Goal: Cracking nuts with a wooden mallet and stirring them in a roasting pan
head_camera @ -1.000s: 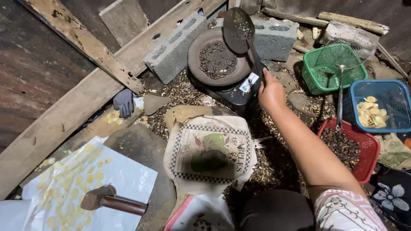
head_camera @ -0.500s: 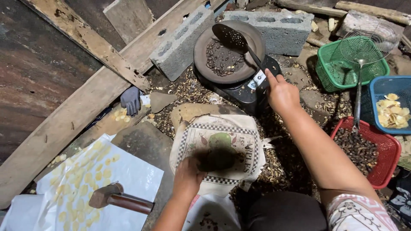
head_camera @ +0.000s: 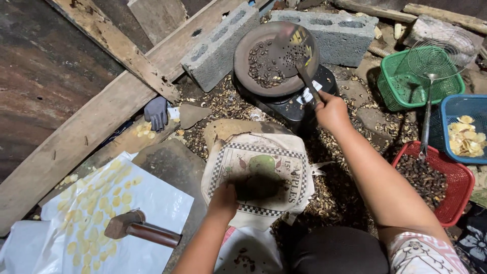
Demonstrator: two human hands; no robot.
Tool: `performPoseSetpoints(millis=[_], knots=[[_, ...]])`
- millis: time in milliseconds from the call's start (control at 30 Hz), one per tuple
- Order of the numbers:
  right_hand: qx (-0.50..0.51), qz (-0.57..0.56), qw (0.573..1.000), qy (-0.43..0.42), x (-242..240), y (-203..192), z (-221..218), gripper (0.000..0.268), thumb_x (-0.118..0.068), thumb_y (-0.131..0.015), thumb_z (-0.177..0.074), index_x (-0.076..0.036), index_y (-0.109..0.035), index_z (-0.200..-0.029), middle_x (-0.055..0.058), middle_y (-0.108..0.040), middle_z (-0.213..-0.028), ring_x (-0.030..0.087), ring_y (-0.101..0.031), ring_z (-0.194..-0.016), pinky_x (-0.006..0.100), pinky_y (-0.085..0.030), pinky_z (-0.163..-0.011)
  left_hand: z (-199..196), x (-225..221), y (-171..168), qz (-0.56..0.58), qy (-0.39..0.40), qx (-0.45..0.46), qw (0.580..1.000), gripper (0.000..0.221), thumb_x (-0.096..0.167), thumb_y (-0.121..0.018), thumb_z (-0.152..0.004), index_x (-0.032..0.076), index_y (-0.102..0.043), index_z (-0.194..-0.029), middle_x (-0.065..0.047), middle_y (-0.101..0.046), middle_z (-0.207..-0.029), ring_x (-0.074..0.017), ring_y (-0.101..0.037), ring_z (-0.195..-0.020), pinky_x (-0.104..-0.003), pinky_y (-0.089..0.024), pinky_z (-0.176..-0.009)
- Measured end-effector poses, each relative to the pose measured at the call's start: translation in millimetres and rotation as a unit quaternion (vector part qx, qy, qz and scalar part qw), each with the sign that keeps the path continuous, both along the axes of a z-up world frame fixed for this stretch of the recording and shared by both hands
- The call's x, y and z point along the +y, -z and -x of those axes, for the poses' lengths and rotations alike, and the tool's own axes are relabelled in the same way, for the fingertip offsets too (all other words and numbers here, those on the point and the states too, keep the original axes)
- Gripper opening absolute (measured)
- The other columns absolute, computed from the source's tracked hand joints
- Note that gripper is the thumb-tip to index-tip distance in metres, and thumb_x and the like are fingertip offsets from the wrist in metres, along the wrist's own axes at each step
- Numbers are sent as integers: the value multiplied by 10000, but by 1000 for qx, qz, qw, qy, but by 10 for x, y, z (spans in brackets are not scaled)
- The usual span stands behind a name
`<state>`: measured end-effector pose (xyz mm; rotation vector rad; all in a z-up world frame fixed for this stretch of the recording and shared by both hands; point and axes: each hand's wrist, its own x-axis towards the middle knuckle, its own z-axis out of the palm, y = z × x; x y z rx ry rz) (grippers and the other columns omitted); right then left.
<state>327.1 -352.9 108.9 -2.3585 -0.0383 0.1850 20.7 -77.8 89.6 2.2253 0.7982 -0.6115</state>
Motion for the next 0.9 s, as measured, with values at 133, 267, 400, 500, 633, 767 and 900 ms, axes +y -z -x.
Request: performPoseSetpoints(millis=[133, 267, 400, 500, 633, 767, 900], knots=[[57, -147, 985, 72, -27, -41, -204, 283, -272, -707, -976, -166, -733, -1238, 181, -738, -851, 304, -726, -649, 446, -617, -505, -31, 61, 169, -148, 210, 49, 965, 477, 225, -836, -814, 51, -591, -1184, -162, -566, -1265, -370, -607, -1211, -485, -578, -998], [89, -224, 967, 88, -103, -225, -159, 328, -239, -701, -991, -96, -683, -1285, 178, -681, -734, 242, -667, -526, 438, -630, -486, 39, 110, 328, -152, 216, 38, 964, 469, 207, -819, -832, 45, -585, -1205, -161, -567, -1241, -368, -609, -1205, -469, -584, -993], [128, -302, 941, 79, -106, -625, 32, 380, -58, -570, -983, 47, -585, -1348, 175, -567, -656, 140, -503, -470, 303, -473, -366, 36, 79, 235, -163, 222, 43, 960, 491, 214, -828, -821, 41, -593, -1216, -159, -571, -1224, -368, -619, -1180, -465, -593, -971], [132, -307, 940, 69, -113, -625, 27, 388, -69, -590, -994, 65, -566, -1357, 167, -558, -654, 129, -476, -462, 290, -437, -361, 34, 87, 266, -164, 216, 48, 961, 483, 189, -835, -816, 29, -621, -1218, -159, -584, -1202, -361, -633, -1154, -452, -602, -941], [115, -289, 948, 65, -65, -844, 129, 365, -51, -595, -979, 44, -602, -1331, 171, -562, -630, 146, -497, -439, 315, -445, -336, 29, 89, 304, -163, 218, 50, 961, 486, 173, -836, -812, 20, -638, -1229, -173, -591, -1194, -370, -638, -1145, -460, -601, -937], [130, -300, 943, 55, -63, -781, 78, 377, -69, -604, -987, 45, -593, -1347, 161, -551, -597, 135, -471, -420, 291, -431, -325, 36, 79, 227, -154, 210, 53, 964, 495, 183, -842, -808, 22, -646, -1233, -172, -589, -1211, -372, -630, -1161, -463, -596, -957], [184, -359, 913, 62, -76, -617, 34, 422, -54, -520, -987, 46, -544, -1396, 75, -505, -639, 70, -435, -461, 210, -391, -358, 54, 82, 141, -135, 196, 42, 970, 493, 164, -824, -815, 30, -640, -1252, -163, -584, -1224, -381, -612, -1183, -473, -570, -1001]])
